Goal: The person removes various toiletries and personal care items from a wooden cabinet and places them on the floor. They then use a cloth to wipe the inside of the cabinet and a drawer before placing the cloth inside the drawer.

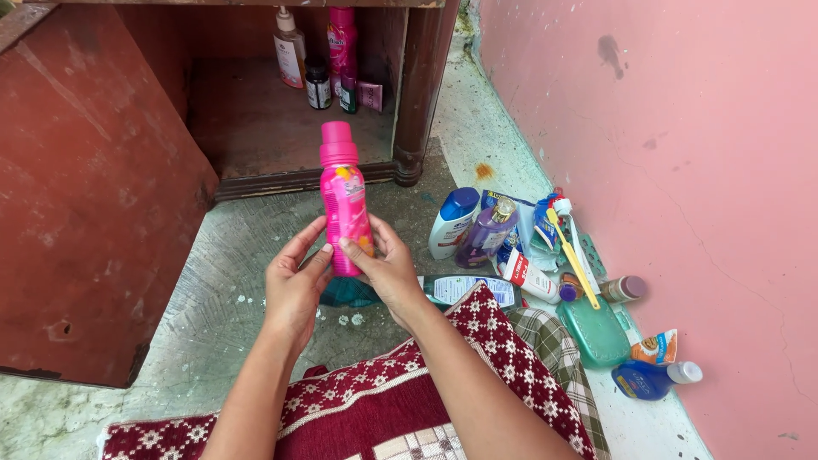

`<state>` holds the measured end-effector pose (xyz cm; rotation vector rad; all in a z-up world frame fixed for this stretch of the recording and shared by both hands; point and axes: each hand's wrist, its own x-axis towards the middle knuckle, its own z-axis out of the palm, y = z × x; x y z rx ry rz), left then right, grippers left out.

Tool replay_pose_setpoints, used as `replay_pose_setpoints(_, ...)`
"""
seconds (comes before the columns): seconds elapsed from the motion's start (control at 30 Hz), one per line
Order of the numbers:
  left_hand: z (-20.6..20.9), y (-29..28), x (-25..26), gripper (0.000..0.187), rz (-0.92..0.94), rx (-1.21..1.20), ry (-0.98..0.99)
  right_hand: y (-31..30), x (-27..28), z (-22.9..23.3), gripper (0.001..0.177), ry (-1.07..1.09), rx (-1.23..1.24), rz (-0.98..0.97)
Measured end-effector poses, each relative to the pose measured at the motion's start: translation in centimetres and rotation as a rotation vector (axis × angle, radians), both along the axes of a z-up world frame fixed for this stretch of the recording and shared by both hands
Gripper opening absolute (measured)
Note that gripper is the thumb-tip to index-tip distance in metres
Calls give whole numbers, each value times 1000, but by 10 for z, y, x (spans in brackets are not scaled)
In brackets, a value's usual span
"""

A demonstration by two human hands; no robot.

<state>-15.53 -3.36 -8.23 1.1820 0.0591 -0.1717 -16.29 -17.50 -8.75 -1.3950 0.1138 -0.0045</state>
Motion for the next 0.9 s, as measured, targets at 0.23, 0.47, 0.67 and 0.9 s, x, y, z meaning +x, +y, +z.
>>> replay_pose_setpoints(0.23,3,0,6,49,37,90,-67,-2,-2,8,69,176,120,52)
replay_pose_setpoints(0.47,0,2,4,44,-57,-1,57,-9,-4,6,65,169,617,310)
replay_pose_setpoints(0.67,0,2,2,42,-40,37,29,-7,-3,4,63,193,495,258)
replay_pose_setpoints(0.9,23,-28,6,40,16,321,-429,-33,-17,29,65,-164,24,108)
